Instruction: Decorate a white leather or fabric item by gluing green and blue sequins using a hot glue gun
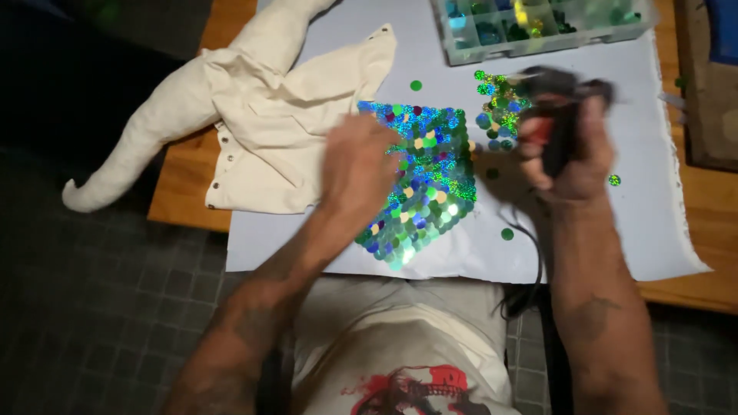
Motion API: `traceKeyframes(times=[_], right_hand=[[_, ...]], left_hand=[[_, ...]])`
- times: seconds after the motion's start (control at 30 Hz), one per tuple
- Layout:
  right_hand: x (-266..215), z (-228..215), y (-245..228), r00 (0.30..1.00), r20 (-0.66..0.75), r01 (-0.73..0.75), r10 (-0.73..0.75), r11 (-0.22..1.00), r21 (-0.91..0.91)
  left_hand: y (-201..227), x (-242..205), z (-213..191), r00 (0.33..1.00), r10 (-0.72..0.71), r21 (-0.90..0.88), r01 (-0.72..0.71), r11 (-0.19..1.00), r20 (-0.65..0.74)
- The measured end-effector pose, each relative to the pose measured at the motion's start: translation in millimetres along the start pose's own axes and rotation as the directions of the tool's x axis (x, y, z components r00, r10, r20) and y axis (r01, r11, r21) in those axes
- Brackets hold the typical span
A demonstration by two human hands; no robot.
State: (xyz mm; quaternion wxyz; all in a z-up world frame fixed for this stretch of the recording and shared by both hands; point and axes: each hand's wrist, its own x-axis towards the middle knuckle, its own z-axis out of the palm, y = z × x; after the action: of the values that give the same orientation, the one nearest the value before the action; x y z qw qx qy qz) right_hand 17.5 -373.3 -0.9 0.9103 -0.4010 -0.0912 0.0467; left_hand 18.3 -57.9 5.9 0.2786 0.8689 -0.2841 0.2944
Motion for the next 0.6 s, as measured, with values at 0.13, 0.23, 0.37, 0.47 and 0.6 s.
traceKeyframes(times=[0.13,0.23,0.37,0.47,0.6], right_hand=[[-21,-3,-49,0.989,0.144,0.03,-0.038,0.998,0.056],[-23,-9,-71,0.902,0.386,0.181,-0.193,0.981,0.069],[-29,-31,-80,0.805,0.515,0.249,-0.295,0.955,0.159],[-29,-31,-83,0.785,0.528,0.294,-0.324,0.945,0.144],[-28,-26,-85,0.796,0.533,0.262,-0.286,0.957,0.122]], left_hand=[[39,36,73,0.979,0.145,-0.31,-0.095,0.946,0.141],[65,67,117,0.917,0.166,-0.341,-0.035,0.939,0.362],[85,93,155,0.802,0.172,-0.308,0.016,0.951,0.572],[88,107,164,0.712,0.206,-0.265,-0.029,0.964,0.671],[90,115,179,0.629,0.244,-0.252,-0.078,0.965,0.738]])
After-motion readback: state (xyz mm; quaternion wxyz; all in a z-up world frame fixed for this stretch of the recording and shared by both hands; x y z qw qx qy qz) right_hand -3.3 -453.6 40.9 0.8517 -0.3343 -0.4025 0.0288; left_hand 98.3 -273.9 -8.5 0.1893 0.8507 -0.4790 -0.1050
